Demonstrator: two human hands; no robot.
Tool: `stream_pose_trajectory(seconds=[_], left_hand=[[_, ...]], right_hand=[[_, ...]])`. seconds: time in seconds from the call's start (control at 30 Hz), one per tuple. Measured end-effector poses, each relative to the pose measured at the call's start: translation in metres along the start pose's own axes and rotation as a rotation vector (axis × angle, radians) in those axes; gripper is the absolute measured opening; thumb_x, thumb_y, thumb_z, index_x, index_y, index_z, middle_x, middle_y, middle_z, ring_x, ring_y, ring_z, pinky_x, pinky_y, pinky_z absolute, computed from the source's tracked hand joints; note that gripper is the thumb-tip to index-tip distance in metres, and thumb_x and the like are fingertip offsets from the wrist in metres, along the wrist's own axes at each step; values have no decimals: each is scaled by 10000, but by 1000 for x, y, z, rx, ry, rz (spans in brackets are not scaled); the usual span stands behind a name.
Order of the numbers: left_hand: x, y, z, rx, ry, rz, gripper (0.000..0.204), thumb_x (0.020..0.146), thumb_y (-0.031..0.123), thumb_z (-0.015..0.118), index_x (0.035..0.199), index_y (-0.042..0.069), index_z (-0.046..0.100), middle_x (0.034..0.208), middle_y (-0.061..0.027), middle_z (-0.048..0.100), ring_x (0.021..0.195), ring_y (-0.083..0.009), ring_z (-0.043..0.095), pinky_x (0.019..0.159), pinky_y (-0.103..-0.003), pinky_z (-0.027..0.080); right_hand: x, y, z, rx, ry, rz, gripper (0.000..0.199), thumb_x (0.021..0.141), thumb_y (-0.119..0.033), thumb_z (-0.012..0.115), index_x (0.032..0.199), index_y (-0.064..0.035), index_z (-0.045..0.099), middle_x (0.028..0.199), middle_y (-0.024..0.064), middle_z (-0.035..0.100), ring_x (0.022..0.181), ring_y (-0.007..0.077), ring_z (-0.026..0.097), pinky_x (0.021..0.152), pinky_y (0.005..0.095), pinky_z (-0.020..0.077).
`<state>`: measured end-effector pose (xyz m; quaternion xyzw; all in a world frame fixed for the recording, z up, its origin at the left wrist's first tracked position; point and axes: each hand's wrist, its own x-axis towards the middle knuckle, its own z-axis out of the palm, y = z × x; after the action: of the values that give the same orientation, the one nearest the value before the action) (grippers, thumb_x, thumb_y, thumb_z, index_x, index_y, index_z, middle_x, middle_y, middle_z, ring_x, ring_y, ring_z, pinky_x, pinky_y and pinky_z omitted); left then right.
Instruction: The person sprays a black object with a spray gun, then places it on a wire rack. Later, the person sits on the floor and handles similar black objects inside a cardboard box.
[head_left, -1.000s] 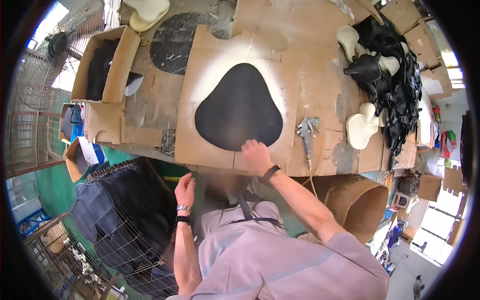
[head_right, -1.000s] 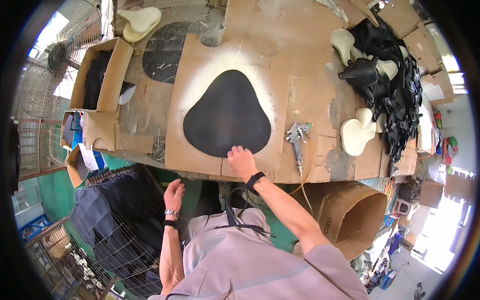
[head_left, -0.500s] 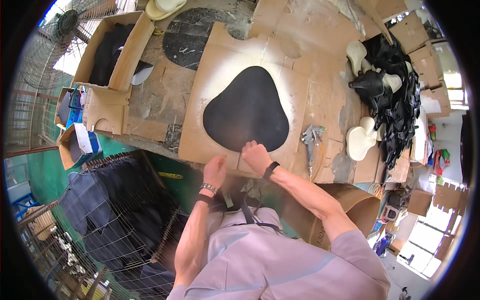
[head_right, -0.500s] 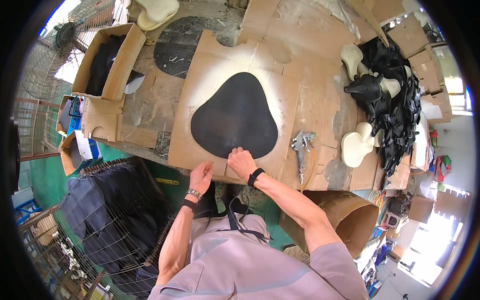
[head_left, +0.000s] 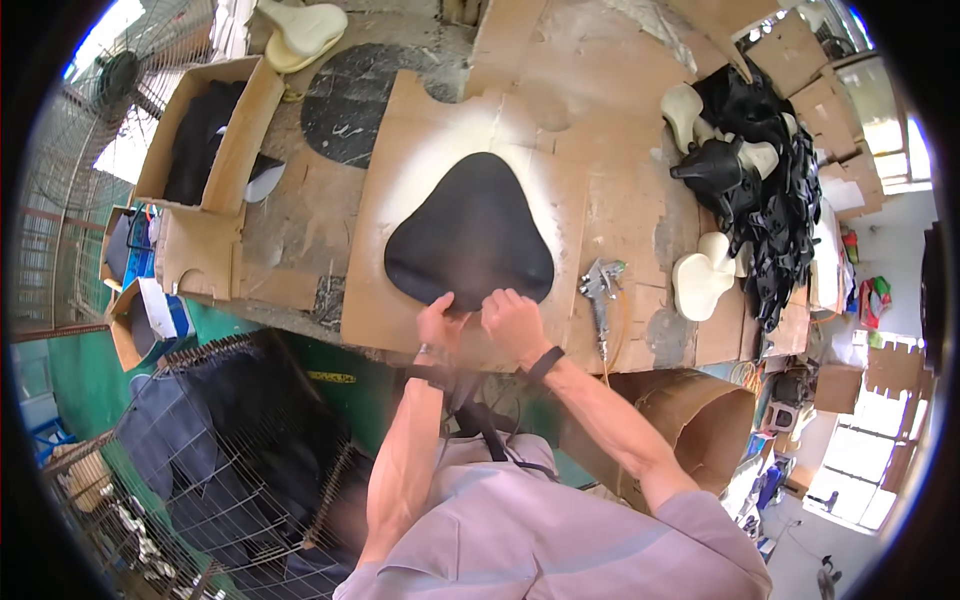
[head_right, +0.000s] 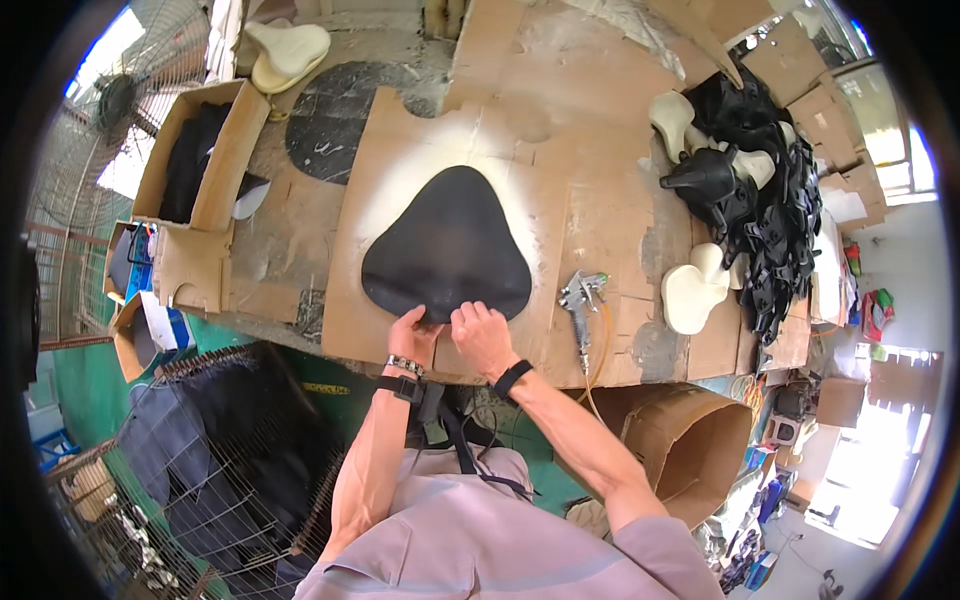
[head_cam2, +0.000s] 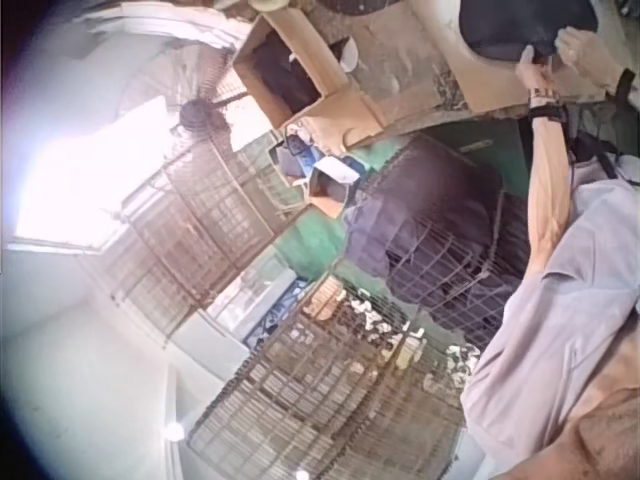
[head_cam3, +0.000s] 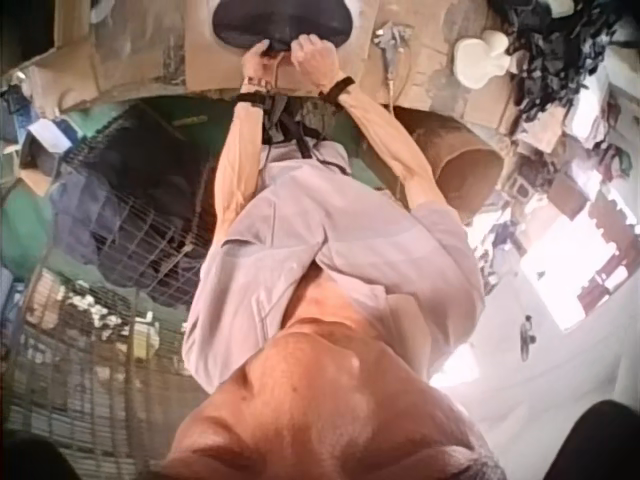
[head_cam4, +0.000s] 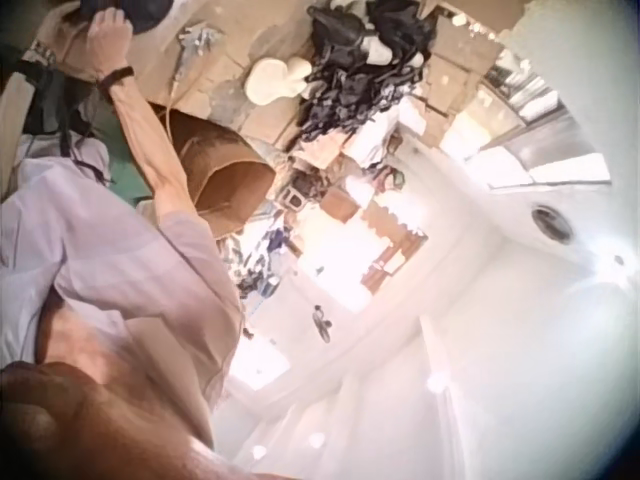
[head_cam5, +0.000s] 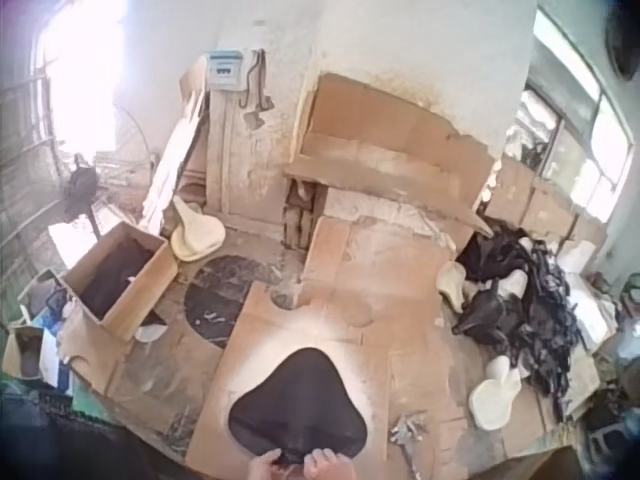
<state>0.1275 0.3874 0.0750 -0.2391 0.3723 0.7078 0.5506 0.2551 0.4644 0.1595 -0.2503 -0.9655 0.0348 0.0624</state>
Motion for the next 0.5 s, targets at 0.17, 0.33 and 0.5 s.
stream_pose_trajectory(seconds=[0.17, 0.33, 0.5], left_hand=[[0, 9, 31, 14, -76, 145, 168, 858, -24, 594, 1023, -19, 566, 1067, -156, 617, 1013, -298, 629, 893, -477, 542], [-3, 13, 81, 17, -223, 329, 158, 854, -40, 628, 1001, 2, 587, 1022, -103, 636, 968, -250, 637, 838, -441, 540], [-74, 41, 168, 95, -516, 450, 161, 886, -14, 620, 1045, -6, 647, 1016, -86, 682, 918, -229, 660, 810, -400, 540]], right_hand=[[-47, -39, 7, 168, -70, 148, 226, 791, -159, 638, 988, -50, 633, 878, 74, 608, 864, 245, 616, 636, 368, 547], [-34, -23, 37, 81, -390, 345, 807, 854, -500, 661, 1492, -80, 402, 1537, 233, 330, 1420, 480, 251, 1063, 696, 279], [-31, -6, 49, 11, -458, 390, 857, 851, -563, 651, 1539, -163, 331, 1627, 191, 152, 1453, 503, 176, 1071, 710, 275]])
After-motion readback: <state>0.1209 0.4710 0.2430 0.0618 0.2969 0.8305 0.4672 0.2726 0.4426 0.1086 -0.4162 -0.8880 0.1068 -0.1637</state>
